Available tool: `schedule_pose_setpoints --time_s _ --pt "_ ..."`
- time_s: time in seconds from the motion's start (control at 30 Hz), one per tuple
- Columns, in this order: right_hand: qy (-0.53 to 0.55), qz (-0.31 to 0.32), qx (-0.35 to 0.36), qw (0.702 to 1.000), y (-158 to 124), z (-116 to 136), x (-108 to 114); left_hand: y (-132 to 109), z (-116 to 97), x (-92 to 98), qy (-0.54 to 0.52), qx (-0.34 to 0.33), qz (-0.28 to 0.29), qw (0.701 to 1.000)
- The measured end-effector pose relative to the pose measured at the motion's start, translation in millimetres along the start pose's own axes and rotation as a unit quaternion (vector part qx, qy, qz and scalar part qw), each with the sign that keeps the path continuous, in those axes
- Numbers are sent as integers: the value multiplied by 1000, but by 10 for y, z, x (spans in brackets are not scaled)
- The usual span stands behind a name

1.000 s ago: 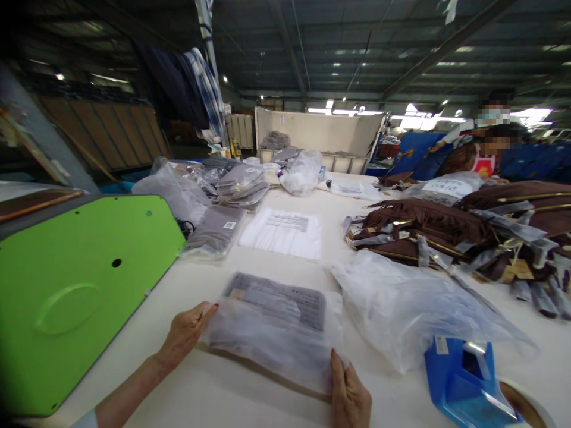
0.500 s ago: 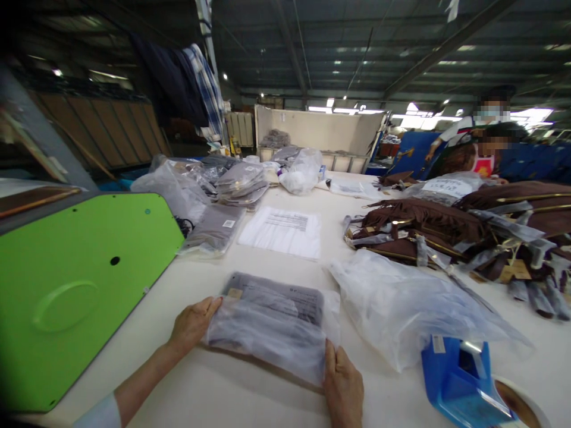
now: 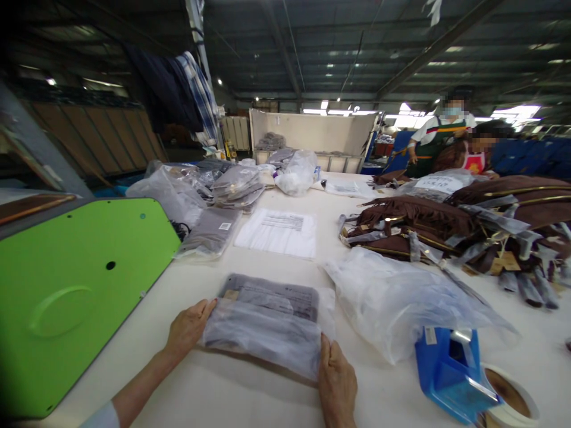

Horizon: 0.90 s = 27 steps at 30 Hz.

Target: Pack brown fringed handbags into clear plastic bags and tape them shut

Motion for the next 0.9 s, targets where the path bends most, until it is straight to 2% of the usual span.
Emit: schedule_pose_setpoints --time_s 0.23,0.33,0.37,0.43,0.5,0.53,0.57,0.63,0.73,0.8,0.9 --pt "-12 29 -7 999 33 56 9 -44 -72 59 34 3 -19 999" --pt "-12 37 -17 999 40 66 6 -53 -36 101 46 -4 -33 998" --pt "-12 40 -20 999 39 69 7 -62 -24 144 50 -6 -58 997" --pt "-9 44 -24 999 36 76 12 -136 -101 309 55 -45 -169 983" --pt "-7 49 -26 998 32 85 20 -321 -372 463 57 -151 -303 939" --pt "-6 51 -28 998 31 88 25 -424 -561 484 59 -219 -344 911" --pt "-5 53 -30 998 30 90 30 -497 -768 459 63 -286 -352 889" --pt "-4 56 -37 998 32 87 42 -530 -1171 331 76 -383 -299 871" --pt "-1 58 -52 997 33 72 70 -380 -1556 76 81 -421 -149 891" --pt "6 57 -65 996 25 52 95 -272 -1628 -64 68 -411 -70 907" --pt "13 48 -95 994 -12 -5 139 -197 -1601 -159 43 -400 -26 915"
Point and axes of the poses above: each hand's wrist, its own y-axis towards the middle knuckle, its own x-axis out of the back of the hand, z = x × y, the point moved 9 cm from there along y, towards the middle knuckle, and after that the axes turned 9 degrees about z, right-handed, at the moved point
